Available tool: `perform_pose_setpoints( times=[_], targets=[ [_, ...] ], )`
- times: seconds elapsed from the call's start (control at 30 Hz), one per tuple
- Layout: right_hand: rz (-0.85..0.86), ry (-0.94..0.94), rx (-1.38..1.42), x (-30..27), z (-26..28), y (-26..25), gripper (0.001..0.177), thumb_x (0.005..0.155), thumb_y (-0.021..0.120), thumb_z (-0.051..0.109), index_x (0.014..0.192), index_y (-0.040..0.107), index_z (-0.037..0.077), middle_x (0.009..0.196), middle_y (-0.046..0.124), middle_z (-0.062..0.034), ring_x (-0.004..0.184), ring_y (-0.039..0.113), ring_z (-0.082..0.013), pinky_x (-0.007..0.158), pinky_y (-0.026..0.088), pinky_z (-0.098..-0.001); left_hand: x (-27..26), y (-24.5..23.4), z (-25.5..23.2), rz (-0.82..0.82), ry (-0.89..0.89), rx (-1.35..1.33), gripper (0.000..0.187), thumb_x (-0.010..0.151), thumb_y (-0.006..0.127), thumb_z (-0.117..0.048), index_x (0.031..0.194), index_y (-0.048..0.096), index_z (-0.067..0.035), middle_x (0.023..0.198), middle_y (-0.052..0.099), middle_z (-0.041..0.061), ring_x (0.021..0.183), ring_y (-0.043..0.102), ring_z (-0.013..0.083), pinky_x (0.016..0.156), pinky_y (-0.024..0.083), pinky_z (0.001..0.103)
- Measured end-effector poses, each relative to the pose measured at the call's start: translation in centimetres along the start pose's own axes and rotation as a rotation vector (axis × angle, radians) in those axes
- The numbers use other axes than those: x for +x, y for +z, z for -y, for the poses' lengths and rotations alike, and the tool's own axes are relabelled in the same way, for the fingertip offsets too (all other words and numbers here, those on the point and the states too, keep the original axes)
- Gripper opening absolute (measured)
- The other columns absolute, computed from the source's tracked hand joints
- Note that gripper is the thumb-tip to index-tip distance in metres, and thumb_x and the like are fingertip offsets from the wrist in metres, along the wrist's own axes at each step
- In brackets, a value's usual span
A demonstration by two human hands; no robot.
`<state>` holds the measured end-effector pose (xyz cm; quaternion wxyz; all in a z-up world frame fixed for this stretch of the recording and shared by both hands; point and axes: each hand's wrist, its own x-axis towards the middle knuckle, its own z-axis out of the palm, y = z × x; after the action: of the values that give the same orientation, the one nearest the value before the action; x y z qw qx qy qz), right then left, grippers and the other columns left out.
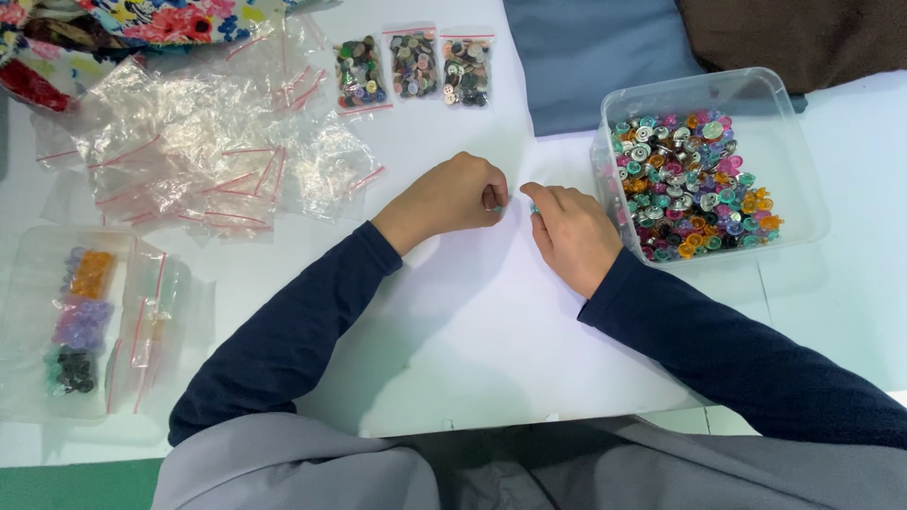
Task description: Sorting small colorful buttons and placing them into plastic zip-lock bags
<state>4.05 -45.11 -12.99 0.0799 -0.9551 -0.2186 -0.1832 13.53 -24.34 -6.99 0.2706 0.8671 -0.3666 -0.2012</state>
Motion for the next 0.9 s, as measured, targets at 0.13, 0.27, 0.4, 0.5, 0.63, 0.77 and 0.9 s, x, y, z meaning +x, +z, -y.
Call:
perform_pose_setpoints(
  times=[0.13, 0.27, 0.4, 0.5, 0.63, 0.77, 0.9],
  targets=[
    [-0.001, 0.008, 0.019, 0.0, 0.2, -0.1, 0.032, 0.099, 0.062, 0.011, 0.131, 0.062, 0.007, 0.095, 0.067, -0.0083, 0.085, 0.068, -0.0247, 0.074, 0.056, -0.035, -0.1, -0.2, 0.0, -0.007, -0.017, 0.007, 0.015, 0.079, 0.077, -0.006, 0.094, 0.076, -0.007, 0.079, 0.073, 0.009, 0.079, 0.075, 0.0249, 0.073, 0.06, 0.037],
    [-0.007, -0.014, -0.013, 0.0, 0.0, 0.3, 0.035, 0.098, 0.062, 0.011, 0.133, 0.061, 0.007, 0.095, 0.067, -0.0081, 0.084, 0.068, -0.0241, 0.072, 0.056, -0.0344, -0.3, -0.5, -0.4, 0.016, -0.019, 0.025, 0.018, 0.078, 0.077, -0.005, 0.095, 0.076, -0.007, 0.082, 0.074, 0.011, 0.083, 0.075, 0.0272, 0.076, 0.059, 0.039],
    [-0.02, -0.046, -0.035, -0.1, -0.2, 0.7, 0.039, 0.098, 0.061, 0.012, 0.136, 0.058, 0.005, 0.097, 0.066, -0.0097, 0.086, 0.069, -0.0249, 0.074, 0.056, -0.0344, -0.3, -0.8, -1.0, 0.026, -0.028, 0.052, 0.019, 0.078, 0.077, -0.005, 0.097, 0.076, -0.007, 0.085, 0.075, 0.012, 0.087, 0.075, 0.0286, 0.078, 0.058, 0.04],
    [-0.048, -0.051, -0.059, 0.2, 0.4, -0.4, 0.039, 0.099, 0.061, 0.012, 0.137, 0.057, 0.003, 0.102, 0.066, -0.0132, 0.09, 0.069, -0.0269, 0.077, 0.056, -0.0346, -1.1, -1.9, -1.9, 0.039, -0.04, 0.06, 0.025, 0.077, 0.079, -0.006, 0.101, 0.076, -0.007, 0.09, 0.075, 0.013, 0.092, 0.075, 0.0302, 0.08, 0.058, 0.043],
    [-0.11, -0.045, -0.086, 1.0, 3.1, -5.2, 0.04, 0.099, 0.062, 0.01, 0.138, 0.057, 0.002, 0.112, 0.064, -0.0166, 0.097, 0.07, -0.0306, 0.08, 0.058, -0.0352, -0.7, -2.8, -2.7, -0.032, 0.008, 0.101, 0.03, 0.074, 0.082, -0.011, 0.103, 0.076, -0.01, 0.093, 0.075, 0.013, 0.089, 0.074, 0.0336, 0.076, 0.058, 0.045],
    [-0.201, -0.056, -0.203, 2.8, 4.5, -13.1, 0.025, 0.102, 0.06, 0.018, 0.125, 0.067, 0.012, 0.119, 0.067, -0.0067, 0.105, 0.067, -0.0255, 0.084, 0.054, -0.0346, 0.5, -3.3, -5.2, -0.308, 0.284, 0.008, 0.025, 0.082, 0.078, -0.011, 0.106, 0.071, -0.009, 0.103, 0.069, 0.013, 0.094, 0.07, 0.0315, 0.079, 0.055, 0.041],
    [-0.204, 0.05, -0.214, 2.3, -0.4, -17.5, 0.02, 0.107, 0.063, 0.013, 0.121, 0.077, 0.009, 0.105, 0.076, -0.0053, 0.091, 0.068, -0.0327, 0.077, 0.051, -0.0428, 2.9, -1.4, -9.0, -0.467, 0.492, -0.007, 0.029, 0.085, 0.075, -0.018, 0.11, 0.064, -0.01, 0.114, 0.061, 0.012, 0.099, 0.059, 0.0347, 0.088, 0.049, 0.042]
  ],
)
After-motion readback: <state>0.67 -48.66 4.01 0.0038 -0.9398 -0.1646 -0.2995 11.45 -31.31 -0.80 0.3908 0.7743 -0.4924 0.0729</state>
